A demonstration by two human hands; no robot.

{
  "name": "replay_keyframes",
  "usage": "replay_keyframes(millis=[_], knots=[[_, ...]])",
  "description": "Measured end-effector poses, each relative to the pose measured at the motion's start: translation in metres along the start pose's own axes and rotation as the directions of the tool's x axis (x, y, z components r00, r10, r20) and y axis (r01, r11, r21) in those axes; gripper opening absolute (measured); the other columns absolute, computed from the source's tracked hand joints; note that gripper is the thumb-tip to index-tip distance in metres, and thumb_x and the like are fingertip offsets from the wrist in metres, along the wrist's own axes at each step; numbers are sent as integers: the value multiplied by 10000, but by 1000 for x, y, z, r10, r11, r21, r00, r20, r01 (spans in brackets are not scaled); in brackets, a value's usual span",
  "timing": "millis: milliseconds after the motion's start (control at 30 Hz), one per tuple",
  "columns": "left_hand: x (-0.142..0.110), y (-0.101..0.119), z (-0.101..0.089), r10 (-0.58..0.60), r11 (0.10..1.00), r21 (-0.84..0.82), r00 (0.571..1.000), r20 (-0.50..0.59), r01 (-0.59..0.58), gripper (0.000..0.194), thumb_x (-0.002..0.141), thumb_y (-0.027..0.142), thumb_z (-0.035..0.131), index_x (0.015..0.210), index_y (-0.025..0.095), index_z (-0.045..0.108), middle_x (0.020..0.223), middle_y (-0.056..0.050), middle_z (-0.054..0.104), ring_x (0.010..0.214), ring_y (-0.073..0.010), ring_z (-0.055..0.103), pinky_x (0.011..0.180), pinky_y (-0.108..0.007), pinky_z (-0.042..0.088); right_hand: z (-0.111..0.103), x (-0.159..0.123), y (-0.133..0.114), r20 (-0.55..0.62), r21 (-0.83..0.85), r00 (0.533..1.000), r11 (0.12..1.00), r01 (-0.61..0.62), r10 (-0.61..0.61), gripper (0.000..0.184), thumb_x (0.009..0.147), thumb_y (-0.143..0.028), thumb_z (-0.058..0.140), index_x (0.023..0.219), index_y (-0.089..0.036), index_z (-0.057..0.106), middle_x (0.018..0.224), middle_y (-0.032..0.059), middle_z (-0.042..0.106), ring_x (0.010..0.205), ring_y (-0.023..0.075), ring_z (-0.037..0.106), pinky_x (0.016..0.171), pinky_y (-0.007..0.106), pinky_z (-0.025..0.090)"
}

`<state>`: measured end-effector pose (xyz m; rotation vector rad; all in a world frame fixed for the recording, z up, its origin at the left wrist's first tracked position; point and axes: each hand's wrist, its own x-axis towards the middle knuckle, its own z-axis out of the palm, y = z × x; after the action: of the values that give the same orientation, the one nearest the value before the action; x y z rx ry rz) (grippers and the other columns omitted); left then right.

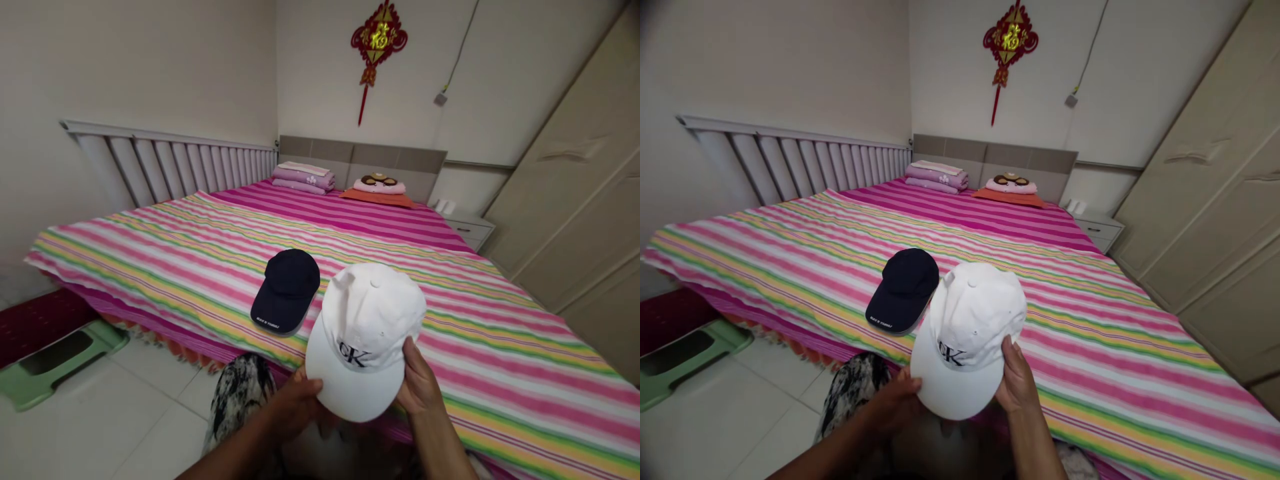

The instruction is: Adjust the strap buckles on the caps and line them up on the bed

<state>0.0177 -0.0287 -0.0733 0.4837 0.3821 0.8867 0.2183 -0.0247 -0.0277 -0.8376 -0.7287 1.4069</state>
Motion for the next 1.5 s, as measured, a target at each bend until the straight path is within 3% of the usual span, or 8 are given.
replay_keyframes(millis=[100,233,467,733,900,1067,1233,1500], knots=[[10,19,-3,11,1000,-29,996,84,-8,400,679,295,640,1028,115,569,948,-120,651,930,-252,594,794,-334,458,-8,-8,5,4,-36,998,998,-58,58,564,676,-592,536,1088,-210,573,1113,104,618,1190,289,412,999,489,269],[33,36,0,-36,998,-48,984,172,45,429,669,346,633,1022,115,559,975,-128,643,1014,-267,556,869,-368,416,-14,-15,9,-8,-48,993,992,-115,115,569,651,-629,525,1020,-205,611,1079,107,636,1188,292,413,994,496,267],[57,26,7,-227,969,-61,961,157,239,328,563,351,682,785,119,617,702,-101,681,918,-318,595,875,-456,386,-27,-26,12,36,-94,989,986,-136,140,571,640,-679,477,973,-240,626,1052,89,652,1171,285,436,994,487,260],[46,21,31,-294,949,-70,943,157,308,487,534,477,606,878,133,632,834,-111,681,1069,-364,497,922,-508,321,-34,-35,19,47,-112,982,978,-176,182,594,660,-689,407,969,-229,623,1045,86,655,1173,272,437,986,475,274],[34,26,43,-201,977,-41,970,139,209,492,461,542,644,758,150,618,786,-114,675,1084,-372,479,910,-494,331,-39,-35,21,7,-26,984,984,-178,178,512,586,-665,487,815,-241,658,957,88,687,1151,296,456,993,474,270],[40,20,39,-92,993,-64,990,102,99,403,482,382,703,798,153,602,800,-96,673,991,-334,553,860,-465,400,-44,-32,16,-21,-25,992,992,-128,127,525,618,-667,455,854,-242,649,1009,84,670,1160,295,446,997,499,242],[44,18,41,-102,995,-8,988,114,103,292,519,173,654,804,136,602,708,-73,676,874,-297,613,840,-446,424,-46,-33,17,9,-81,993,990,-118,119,576,672,-687,366,945,-249,621,1099,73,630,1170,276,437,996,501,231],[45,14,44,-185,979,-62,975,124,194,312,464,200,605,767,129,628,758,-91,690,983,-341,562,900,-478,364,-43,-36,20,20,-22,989,989,-149,150,518,622,-633,452,857,-215,649,1015,100,665,1150,301,455,996,492,250]])
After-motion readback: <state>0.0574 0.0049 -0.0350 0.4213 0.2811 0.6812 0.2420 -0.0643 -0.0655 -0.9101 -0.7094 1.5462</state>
